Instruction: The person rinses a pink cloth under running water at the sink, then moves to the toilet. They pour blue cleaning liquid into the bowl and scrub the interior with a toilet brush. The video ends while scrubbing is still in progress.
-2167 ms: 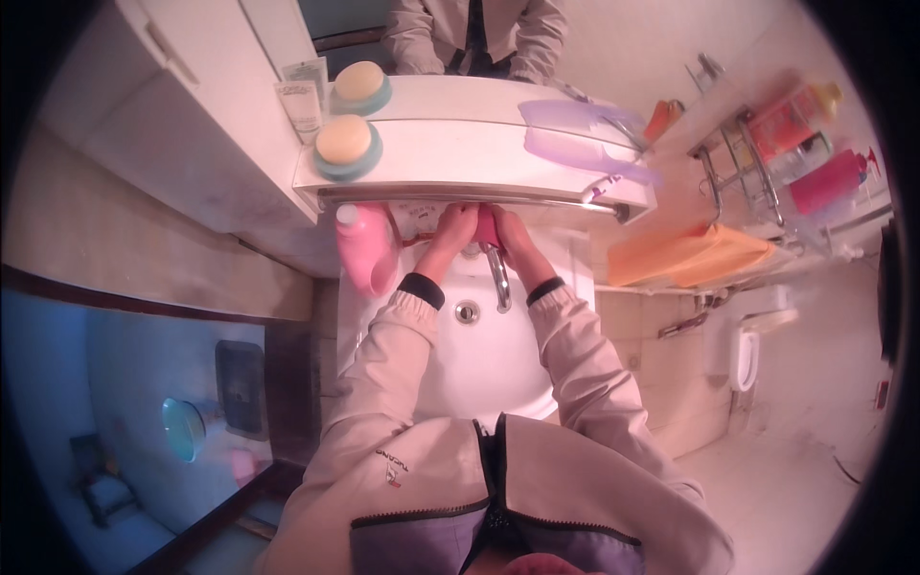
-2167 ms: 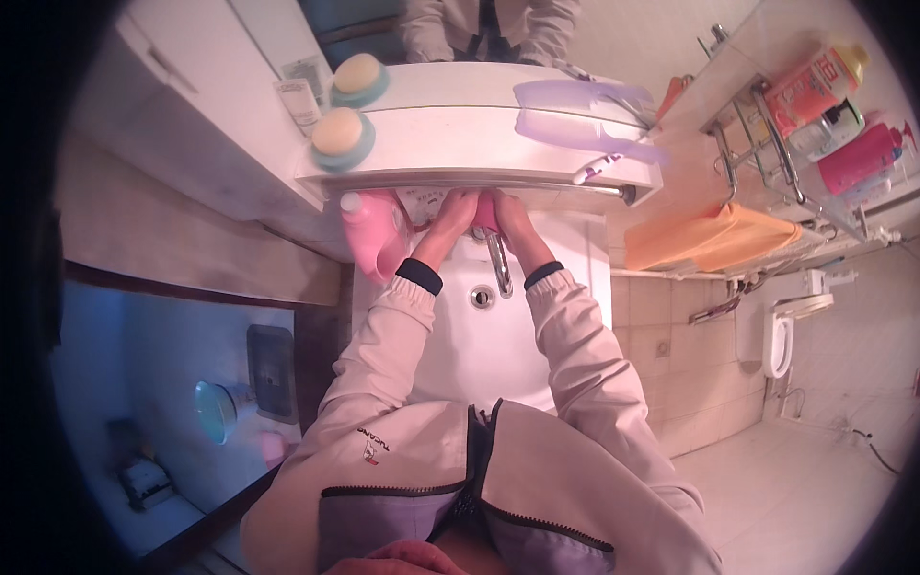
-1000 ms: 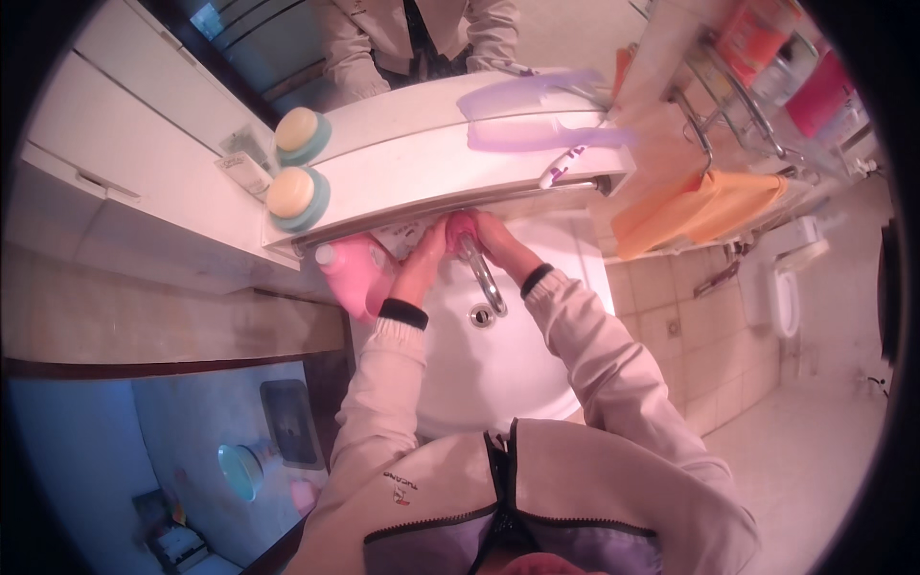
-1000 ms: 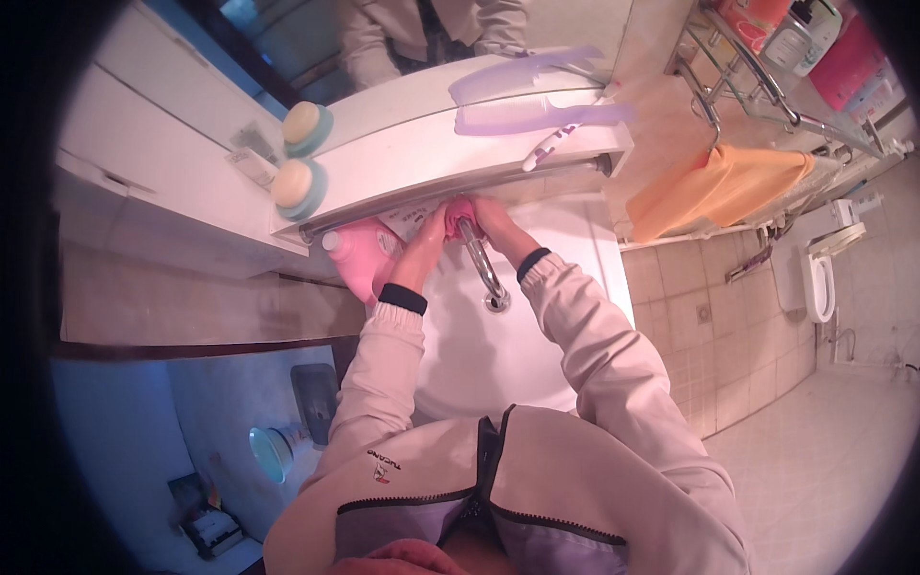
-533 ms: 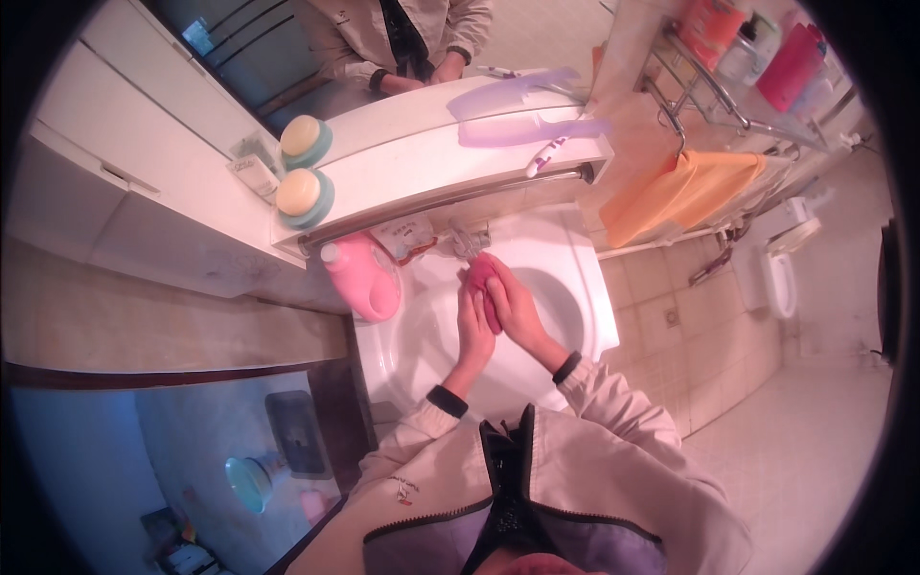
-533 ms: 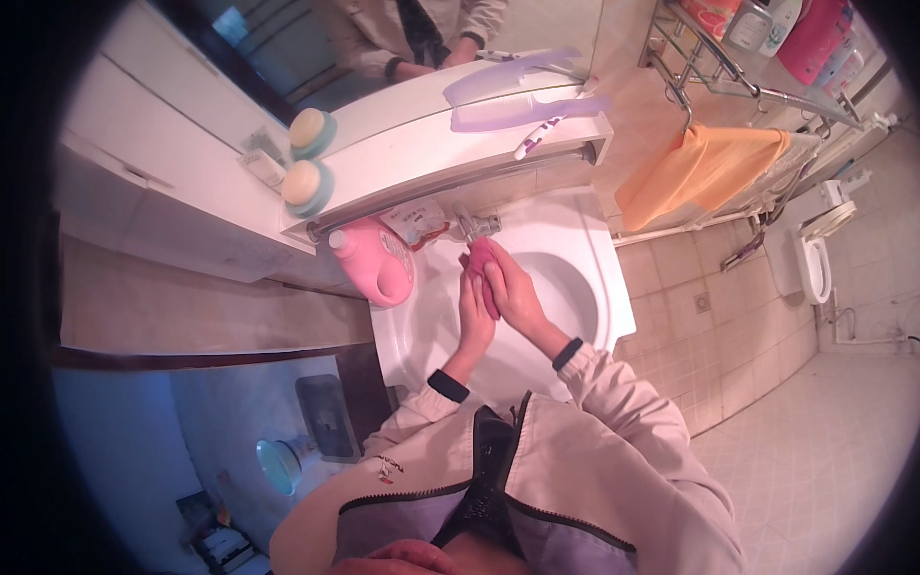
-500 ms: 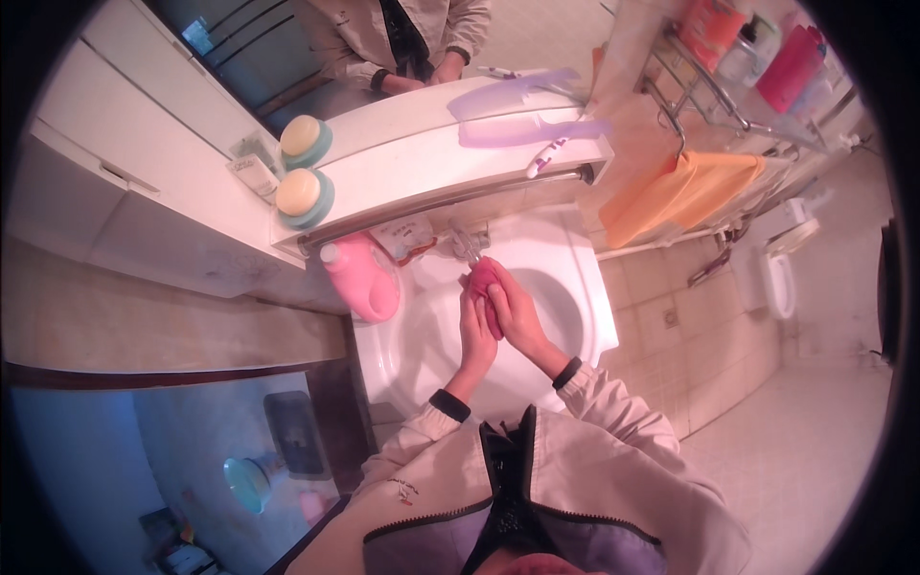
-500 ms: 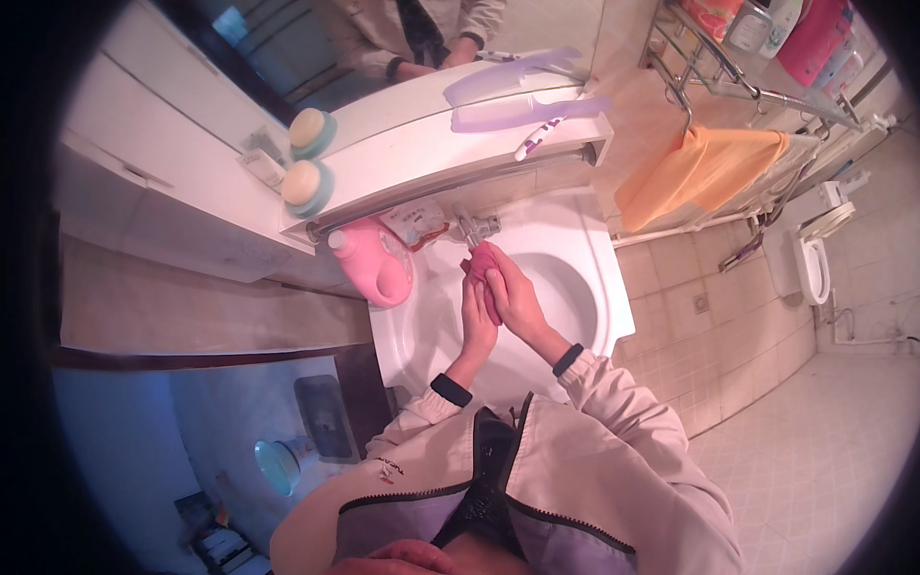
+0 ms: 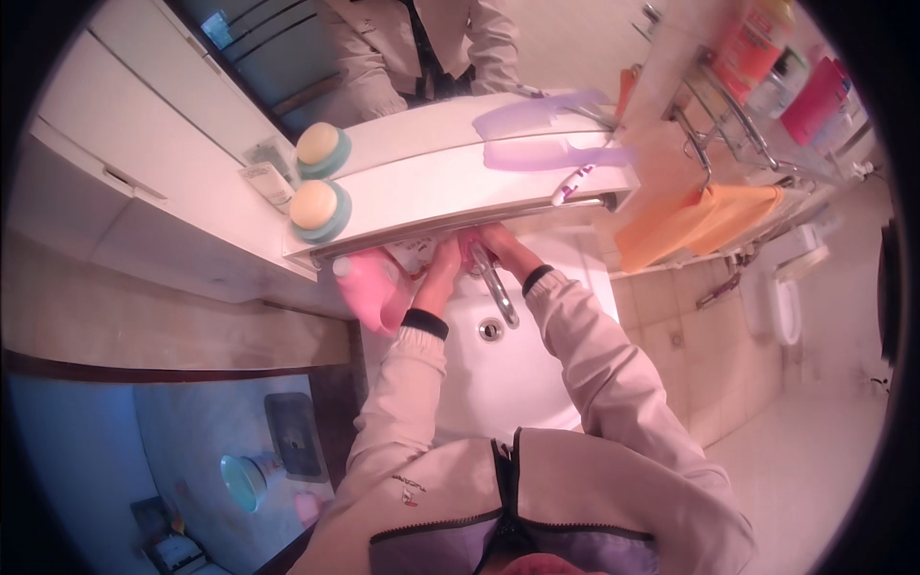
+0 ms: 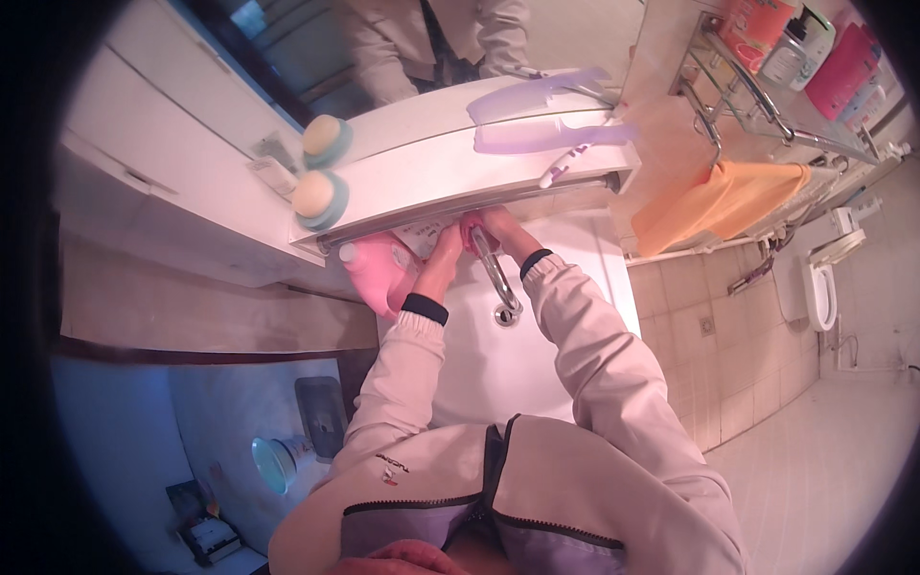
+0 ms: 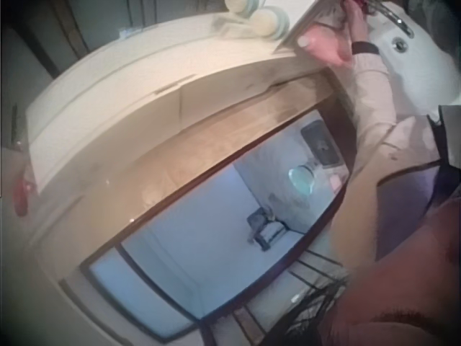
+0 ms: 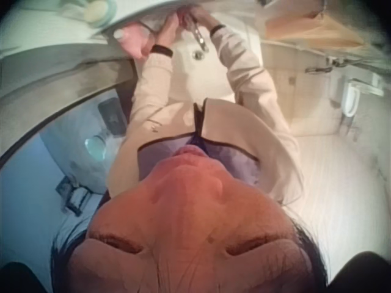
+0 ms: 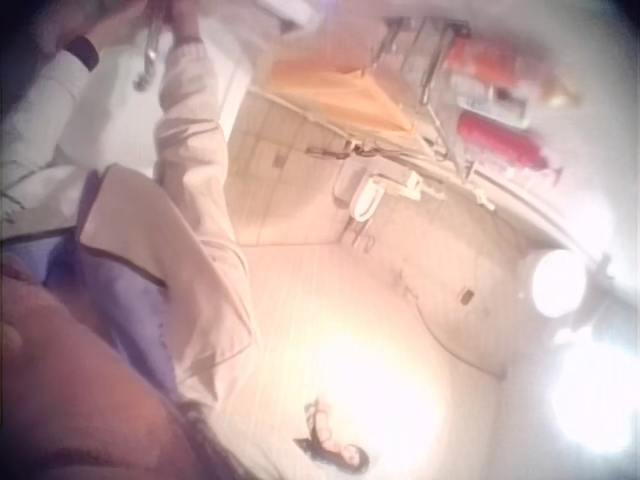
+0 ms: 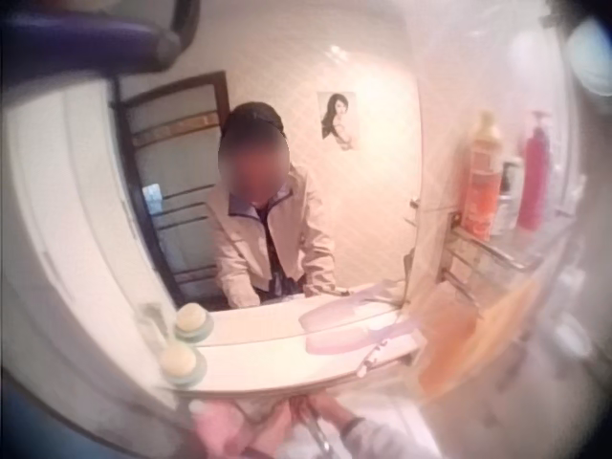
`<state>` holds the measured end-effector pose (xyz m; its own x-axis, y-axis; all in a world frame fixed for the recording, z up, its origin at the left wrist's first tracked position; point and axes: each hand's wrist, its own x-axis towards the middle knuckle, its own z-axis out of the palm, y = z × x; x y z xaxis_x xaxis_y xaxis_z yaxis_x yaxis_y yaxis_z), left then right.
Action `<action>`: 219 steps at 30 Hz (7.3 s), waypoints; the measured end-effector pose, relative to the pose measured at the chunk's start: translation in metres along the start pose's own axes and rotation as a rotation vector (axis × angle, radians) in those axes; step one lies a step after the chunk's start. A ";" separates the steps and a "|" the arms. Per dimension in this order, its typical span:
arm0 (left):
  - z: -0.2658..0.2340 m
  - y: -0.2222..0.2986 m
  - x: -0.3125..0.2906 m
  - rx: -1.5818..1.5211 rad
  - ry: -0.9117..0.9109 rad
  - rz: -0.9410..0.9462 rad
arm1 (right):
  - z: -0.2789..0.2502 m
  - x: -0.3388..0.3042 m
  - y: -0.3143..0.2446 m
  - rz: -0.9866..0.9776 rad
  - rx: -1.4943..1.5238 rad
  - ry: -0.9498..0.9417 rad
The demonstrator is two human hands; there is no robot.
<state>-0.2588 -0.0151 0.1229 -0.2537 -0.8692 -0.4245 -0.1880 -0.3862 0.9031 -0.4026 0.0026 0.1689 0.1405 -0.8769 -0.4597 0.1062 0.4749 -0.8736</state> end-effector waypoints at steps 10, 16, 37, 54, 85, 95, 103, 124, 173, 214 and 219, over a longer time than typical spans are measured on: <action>0.010 -0.034 0.008 -0.386 -0.075 -0.136 | 0.003 0.002 0.029 0.017 0.280 0.095; 0.030 0.024 -0.077 -0.246 0.029 0.272 | 0.012 -0.079 0.017 -0.432 -0.096 0.153; 0.010 0.014 -0.020 0.044 0.174 -0.021 | -0.002 0.014 0.015 -0.070 -0.016 0.008; 0.045 0.004 -0.121 0.286 0.225 0.744 | 0.021 -0.125 0.056 -0.403 0.094 0.279; 0.089 -0.004 -0.147 -0.936 -0.006 0.172 | 0.033 -0.133 -0.009 -0.902 -0.764 0.434; 0.086 -0.019 -0.153 -0.718 0.010 0.062 | 0.032 -0.153 0.008 -0.786 -0.543 0.373; 0.037 0.016 -0.100 -0.043 0.428 0.417 | 0.002 -0.081 -0.006 -0.453 -0.277 0.417; 0.050 0.023 -0.172 0.209 0.263 0.619 | -0.017 -0.128 0.037 -0.280 0.285 0.241; -0.108 0.101 -0.356 -0.122 0.409 0.880 | 0.072 -0.396 -0.013 -0.619 -0.820 0.327; -0.004 0.037 -0.151 0.346 0.227 1.064 | -0.050 -0.174 0.034 -0.367 0.512 0.368; 0.013 0.016 -0.132 0.184 0.198 0.697 | -0.052 -0.152 0.060 -0.184 0.611 0.368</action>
<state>-0.2405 0.0978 0.1927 -0.2002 -0.9395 0.2780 -0.2064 0.3178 0.9254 -0.4685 0.1604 0.1785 -0.2608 -0.8633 -0.4320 0.6407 0.1800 -0.7464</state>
